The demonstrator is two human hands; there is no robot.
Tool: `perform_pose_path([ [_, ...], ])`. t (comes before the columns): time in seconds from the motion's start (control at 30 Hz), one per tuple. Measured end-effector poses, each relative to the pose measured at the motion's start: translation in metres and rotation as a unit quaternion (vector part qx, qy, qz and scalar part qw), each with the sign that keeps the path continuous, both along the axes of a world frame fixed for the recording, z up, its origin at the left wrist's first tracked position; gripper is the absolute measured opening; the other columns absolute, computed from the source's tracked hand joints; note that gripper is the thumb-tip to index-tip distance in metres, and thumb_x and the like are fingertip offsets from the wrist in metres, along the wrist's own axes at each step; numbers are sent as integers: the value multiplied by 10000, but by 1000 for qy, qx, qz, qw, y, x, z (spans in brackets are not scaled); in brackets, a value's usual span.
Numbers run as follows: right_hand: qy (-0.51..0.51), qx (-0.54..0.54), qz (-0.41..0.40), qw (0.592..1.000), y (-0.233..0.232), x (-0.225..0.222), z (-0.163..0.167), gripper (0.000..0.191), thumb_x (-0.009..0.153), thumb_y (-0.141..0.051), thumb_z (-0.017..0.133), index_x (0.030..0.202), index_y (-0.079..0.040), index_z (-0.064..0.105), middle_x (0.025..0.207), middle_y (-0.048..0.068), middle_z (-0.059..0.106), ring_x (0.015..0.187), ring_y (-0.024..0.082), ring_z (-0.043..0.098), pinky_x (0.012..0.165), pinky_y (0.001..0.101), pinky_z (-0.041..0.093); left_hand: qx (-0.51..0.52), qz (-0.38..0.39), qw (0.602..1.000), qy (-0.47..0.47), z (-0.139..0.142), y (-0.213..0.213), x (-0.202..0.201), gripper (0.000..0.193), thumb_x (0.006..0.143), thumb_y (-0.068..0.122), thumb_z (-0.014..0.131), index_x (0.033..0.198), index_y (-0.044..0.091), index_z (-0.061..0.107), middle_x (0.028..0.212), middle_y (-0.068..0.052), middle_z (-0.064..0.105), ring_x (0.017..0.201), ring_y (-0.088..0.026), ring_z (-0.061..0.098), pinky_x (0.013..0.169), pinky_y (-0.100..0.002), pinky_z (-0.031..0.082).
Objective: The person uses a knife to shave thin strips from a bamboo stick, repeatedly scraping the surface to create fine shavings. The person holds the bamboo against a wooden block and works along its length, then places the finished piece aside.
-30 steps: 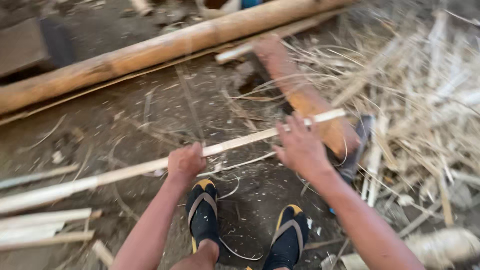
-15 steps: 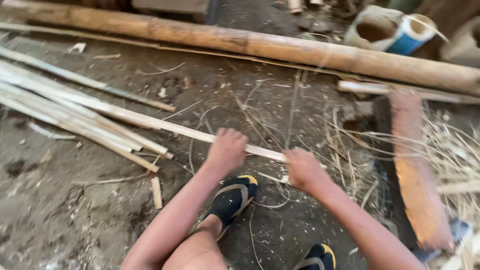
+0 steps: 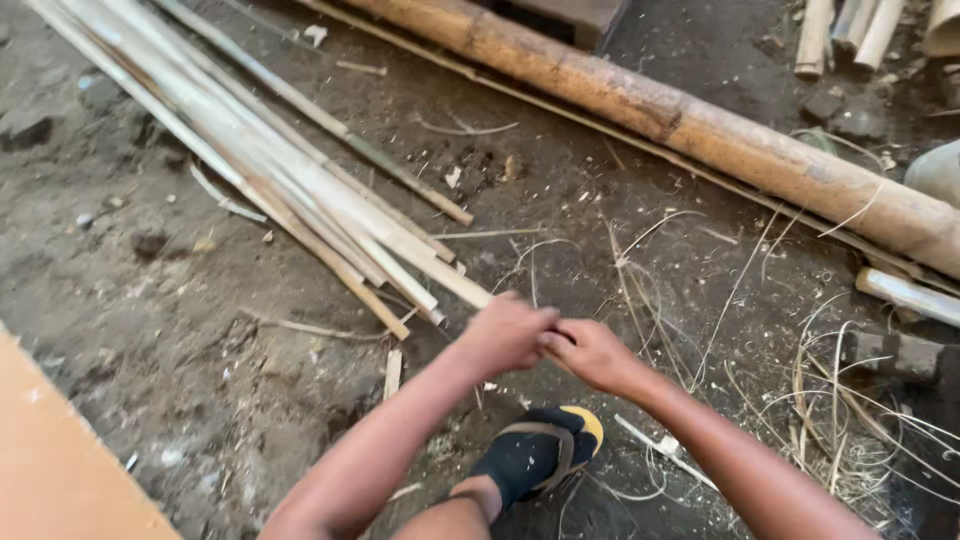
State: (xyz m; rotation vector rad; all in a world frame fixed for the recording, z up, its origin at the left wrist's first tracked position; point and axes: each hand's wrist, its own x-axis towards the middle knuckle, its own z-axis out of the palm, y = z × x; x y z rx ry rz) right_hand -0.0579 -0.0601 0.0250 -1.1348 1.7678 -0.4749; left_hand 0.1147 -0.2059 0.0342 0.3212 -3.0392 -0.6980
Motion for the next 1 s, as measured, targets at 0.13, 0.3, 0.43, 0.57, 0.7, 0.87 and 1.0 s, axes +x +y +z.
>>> perform_pose_path([
  [0.13, 9, -86, -71, 994, -4, -27, -8, 364, 901, -372, 658, 1019, -30, 697, 919, 140, 750, 837, 254, 729, 747, 387, 552, 30, 102, 940, -323, -17, -66, 30, 402, 747, 269, 780, 1098, 145, 628, 1011, -119, 657, 997, -333, 623, 901, -461, 487],
  [0.3, 244, -108, -246, 932, 31, -70, -29, 476, 925, -390, 666, 1212, -12, 629, 1168, 219, 639, 1101, 375, 603, 948, 474, 484, 68, 124, 952, -273, -49, -83, -3, 694, 823, 409, 784, 1335, 73, 458, 1372, -226, 431, 1301, -396, 411, 1081, -522, 336],
  [0.43, 350, -7, -368, 862, 69, -102, -50, 689, 866, -449, 694, 1364, -5, 521, 1365, 286, 484, 1278, 463, 426, 1007, 603, 358, -171, 162, 961, -142, -72, -84, -61, 777, 850, 107, 649, 1561, 41, 342, 1500, -187, 460, 1392, -338, 459, 1159, -493, 351],
  [0.57, 355, 59, -390, 848, 99, -117, -66, 791, 944, -556, 592, 1436, 47, 450, 1509, 329, 349, 1384, 495, 326, 1103, 633, 260, -153, 218, 955, -134, -82, -80, -63, 417, 923, 95, 612, 1337, 79, 572, 1359, -145, 597, 1305, -331, 553, 1068, -507, 437],
  [0.7, 278, 46, -255, 925, 97, -93, -79, 859, 1000, -620, 460, 1513, 62, 364, 1612, 329, 197, 1494, 471, 196, 1200, 593, 108, -14, 238, 963, -123, -57, -28, -94, 254, 945, 131, 612, 1149, 146, 762, 1019, -147, 754, 962, -315, 726, 868, -429, 564],
  [0.87, 281, -35, -203, 937, 107, -71, -73, 793, 897, -402, 679, 1482, 64, 417, 1467, 247, 445, 1366, 392, 404, 1137, 572, 306, 224, 212, 945, 106, -16, 43, -178, 234, 939, 250, 663, 1105, 118, 764, 984, -141, 771, 829, -308, 748, 758, -386, 579],
  [1.0, 210, -81, -368, 902, 165, -94, -72, 381, 948, -93, 628, 1329, -69, 624, 1238, 195, 666, 1162, 388, 624, 1005, 439, 504, 45, 214, 976, 19, -29, 19, -175, 229, 969, 238, 683, 1115, 67, 728, 1046, -187, 732, 992, -395, 671, 856, -496, 508],
])
